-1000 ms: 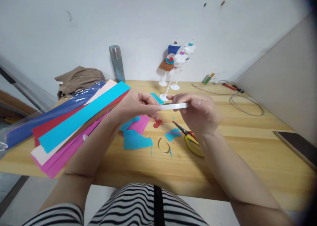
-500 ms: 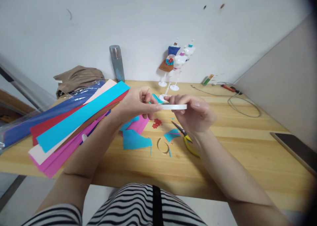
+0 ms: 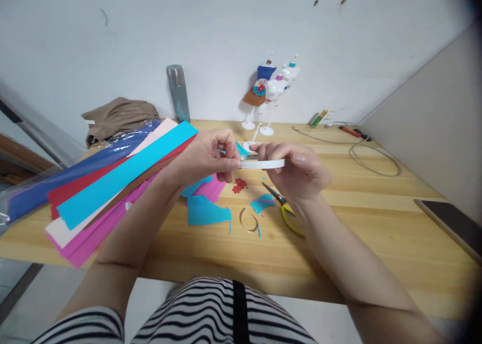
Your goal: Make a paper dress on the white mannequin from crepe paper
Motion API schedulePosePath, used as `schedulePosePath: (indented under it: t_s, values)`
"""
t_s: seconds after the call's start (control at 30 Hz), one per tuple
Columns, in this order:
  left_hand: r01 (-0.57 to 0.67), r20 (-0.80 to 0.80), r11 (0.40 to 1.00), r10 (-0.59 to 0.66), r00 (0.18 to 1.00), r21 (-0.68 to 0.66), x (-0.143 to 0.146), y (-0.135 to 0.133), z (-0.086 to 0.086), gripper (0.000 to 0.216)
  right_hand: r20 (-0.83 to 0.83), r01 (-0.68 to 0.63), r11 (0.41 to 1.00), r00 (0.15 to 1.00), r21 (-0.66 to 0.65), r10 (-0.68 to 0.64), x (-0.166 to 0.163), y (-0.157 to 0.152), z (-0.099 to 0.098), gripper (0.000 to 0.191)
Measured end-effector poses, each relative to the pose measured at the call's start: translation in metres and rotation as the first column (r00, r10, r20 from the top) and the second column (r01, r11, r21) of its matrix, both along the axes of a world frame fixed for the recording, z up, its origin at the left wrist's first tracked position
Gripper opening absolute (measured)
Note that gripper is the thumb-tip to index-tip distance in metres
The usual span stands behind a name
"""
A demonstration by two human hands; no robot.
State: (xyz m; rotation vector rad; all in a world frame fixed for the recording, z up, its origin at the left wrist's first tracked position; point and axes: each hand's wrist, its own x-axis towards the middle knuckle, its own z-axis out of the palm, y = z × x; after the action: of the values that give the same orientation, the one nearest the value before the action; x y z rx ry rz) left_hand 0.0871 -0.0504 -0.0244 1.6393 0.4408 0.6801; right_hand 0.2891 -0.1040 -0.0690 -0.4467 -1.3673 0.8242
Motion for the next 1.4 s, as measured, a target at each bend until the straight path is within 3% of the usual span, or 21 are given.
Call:
schedulePosePath:
  t_s: [0.2, 0.3, 0.43, 0.63, 0.77, 0.9, 0.97, 1.17, 1.4]
  values:
    - [-0.013, -0.013, 1.000, 0.013, 1.000, 0.012, 0.000, -0.001, 0.000, 0.040, 0.019, -0.042, 0.998, 0.999, -0.045, 0.043, 0.007, 0.007, -0.001, 0.036]
    - [-0.026, -0.030, 0.999, 0.027, 0.999, 0.024, 0.001, 0.000, -0.001, 0.034, 0.064, 0.030, 0.997, 0.998, -0.068, -0.026, 0.010, 0.007, -0.002, 0.038]
    - [-0.029, -0.036, 0.999, 0.031, 0.999, 0.034, 0.001, 0.000, -0.001, 0.029, 0.231, 0.143, 0.989, 0.964, -0.027, -0.133, 0.017, 0.002, -0.003, 0.044]
    - [-0.047, -0.083, 0.997, 0.053, 0.995, 0.065, -0.003, -0.006, 0.006, 0.027, 0.492, 0.104, 0.992, 0.862, 0.066, -0.123, 0.028, -0.003, 0.002, 0.070]
    - [-0.068, -0.161, 0.994, 0.081, 0.984, 0.088, -0.007, -0.005, 0.010, 0.028, 0.415, 0.190, 0.981, 0.889, 0.044, -0.191, 0.036, -0.005, 0.011, 0.068]
    - [-0.069, -0.107, 0.997, 0.071, 0.992, 0.022, -0.007, 0.004, 0.005, 0.035, 0.349, 0.215, 0.975, 0.919, -0.047, -0.186, 0.041, -0.006, 0.013, 0.052]
    - [-0.052, -0.035, 0.997, 0.050, 0.998, -0.054, -0.005, 0.009, 0.001, 0.040, 0.305, 0.188, 0.976, 0.941, -0.107, -0.148, 0.041, -0.003, 0.010, 0.046]
    - [0.065, 0.181, 0.968, -0.020, 0.983, -0.244, -0.001, 0.022, -0.014, 0.050, 0.228, -0.054, 0.949, 0.965, -0.311, 0.129, 0.034, 0.006, 0.003, 0.044]
    - [0.073, 0.269, 0.944, 0.017, 0.963, -0.322, 0.008, 0.032, -0.033, 0.050, 0.159, -0.227, 0.944, 0.950, -0.239, 0.269, 0.027, -0.009, 0.020, 0.035]
